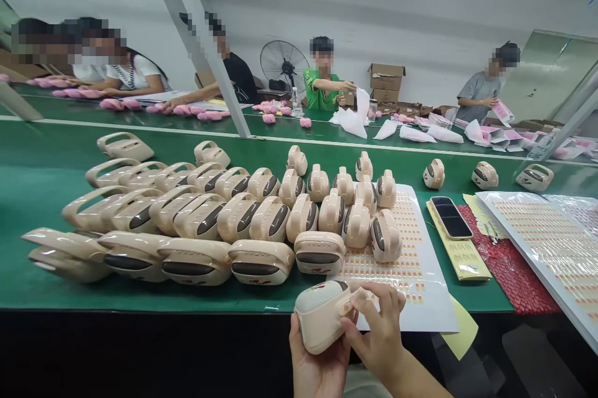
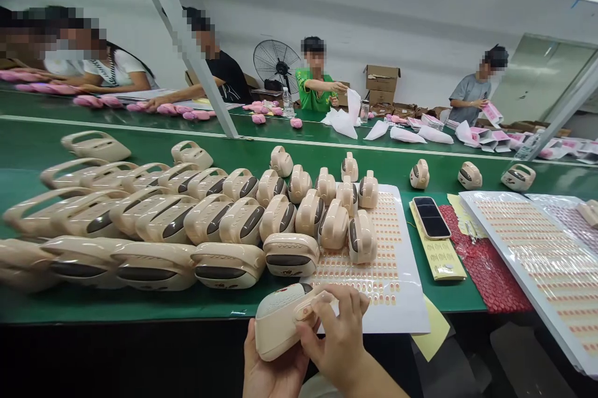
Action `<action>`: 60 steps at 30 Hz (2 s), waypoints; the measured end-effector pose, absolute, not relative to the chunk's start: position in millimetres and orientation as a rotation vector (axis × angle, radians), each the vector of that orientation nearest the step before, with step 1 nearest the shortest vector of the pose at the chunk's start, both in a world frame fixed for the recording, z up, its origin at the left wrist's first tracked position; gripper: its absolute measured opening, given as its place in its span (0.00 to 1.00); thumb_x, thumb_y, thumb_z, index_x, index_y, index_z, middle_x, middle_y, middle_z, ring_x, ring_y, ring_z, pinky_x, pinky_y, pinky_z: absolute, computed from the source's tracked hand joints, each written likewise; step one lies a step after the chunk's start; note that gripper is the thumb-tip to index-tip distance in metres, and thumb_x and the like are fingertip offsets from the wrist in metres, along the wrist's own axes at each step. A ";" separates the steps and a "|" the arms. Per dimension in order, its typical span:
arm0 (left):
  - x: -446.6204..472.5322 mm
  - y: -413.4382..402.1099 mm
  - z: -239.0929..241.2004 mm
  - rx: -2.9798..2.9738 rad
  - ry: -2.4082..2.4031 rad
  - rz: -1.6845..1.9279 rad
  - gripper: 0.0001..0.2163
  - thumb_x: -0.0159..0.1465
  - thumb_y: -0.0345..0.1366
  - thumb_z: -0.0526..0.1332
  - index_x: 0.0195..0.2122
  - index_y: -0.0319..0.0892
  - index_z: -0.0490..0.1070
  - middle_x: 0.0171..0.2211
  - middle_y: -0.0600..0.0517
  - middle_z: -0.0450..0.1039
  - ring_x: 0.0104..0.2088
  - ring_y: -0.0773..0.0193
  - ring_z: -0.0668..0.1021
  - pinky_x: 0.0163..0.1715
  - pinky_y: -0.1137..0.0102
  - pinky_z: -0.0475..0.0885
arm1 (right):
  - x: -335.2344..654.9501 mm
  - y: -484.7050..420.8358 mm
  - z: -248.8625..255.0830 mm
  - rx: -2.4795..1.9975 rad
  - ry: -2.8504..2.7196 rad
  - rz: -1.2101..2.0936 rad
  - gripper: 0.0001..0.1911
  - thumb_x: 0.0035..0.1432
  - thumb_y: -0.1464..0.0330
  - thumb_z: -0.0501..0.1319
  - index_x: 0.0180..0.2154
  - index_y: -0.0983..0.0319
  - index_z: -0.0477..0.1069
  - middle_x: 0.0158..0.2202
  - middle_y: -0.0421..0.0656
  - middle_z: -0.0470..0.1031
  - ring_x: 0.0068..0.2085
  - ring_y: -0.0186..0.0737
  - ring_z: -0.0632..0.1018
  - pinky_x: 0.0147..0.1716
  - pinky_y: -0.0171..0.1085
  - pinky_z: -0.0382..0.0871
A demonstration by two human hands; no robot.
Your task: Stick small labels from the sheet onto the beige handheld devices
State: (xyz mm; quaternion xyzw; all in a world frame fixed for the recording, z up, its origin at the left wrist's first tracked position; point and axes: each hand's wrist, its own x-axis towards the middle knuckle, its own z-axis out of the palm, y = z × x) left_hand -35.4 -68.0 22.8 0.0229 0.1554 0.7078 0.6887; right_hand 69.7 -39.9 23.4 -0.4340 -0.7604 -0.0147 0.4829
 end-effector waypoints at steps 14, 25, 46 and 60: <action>-64.4 -65.6 33.9 -0.028 0.453 1.822 0.16 0.52 0.44 0.63 0.41 0.45 0.74 0.39 0.48 0.79 0.37 0.51 0.80 0.35 0.58 0.77 | 68.4 -24.9 -18.9 -1.169 -1.745 0.594 0.10 0.58 0.69 0.53 0.43 0.58 0.66 0.39 0.46 0.70 0.42 0.44 0.72 0.41 0.44 0.69; -84.0 -69.8 -5.5 0.308 0.861 1.877 0.37 0.37 0.44 0.72 0.51 0.52 0.65 0.43 0.51 0.77 0.36 0.52 0.79 0.34 0.63 0.77 | 79.6 -16.2 -8.1 -1.234 -1.625 0.764 0.08 0.53 0.68 0.59 0.23 0.61 0.69 0.33 0.44 0.70 0.39 0.43 0.73 0.39 0.43 0.68; -88.4 -56.1 12.2 1.633 0.910 1.402 0.44 0.29 0.19 0.70 0.51 0.51 0.67 0.51 0.41 0.69 0.49 0.40 0.71 0.49 0.48 0.62 | 86.1 -29.8 69.7 -0.995 -1.713 1.113 0.11 0.53 0.61 0.60 0.24 0.61 0.68 0.37 0.44 0.64 0.43 0.41 0.70 0.45 0.43 0.66; -87.0 -52.2 -3.1 1.248 0.846 1.382 0.42 0.24 0.12 0.66 0.44 0.46 0.73 0.49 0.40 0.71 0.51 0.38 0.69 0.54 0.46 0.51 | 102.9 -35.6 71.9 -0.783 -2.234 0.437 0.10 0.58 0.71 0.54 0.43 0.59 0.68 0.40 0.48 0.70 0.41 0.42 0.72 0.38 0.40 0.71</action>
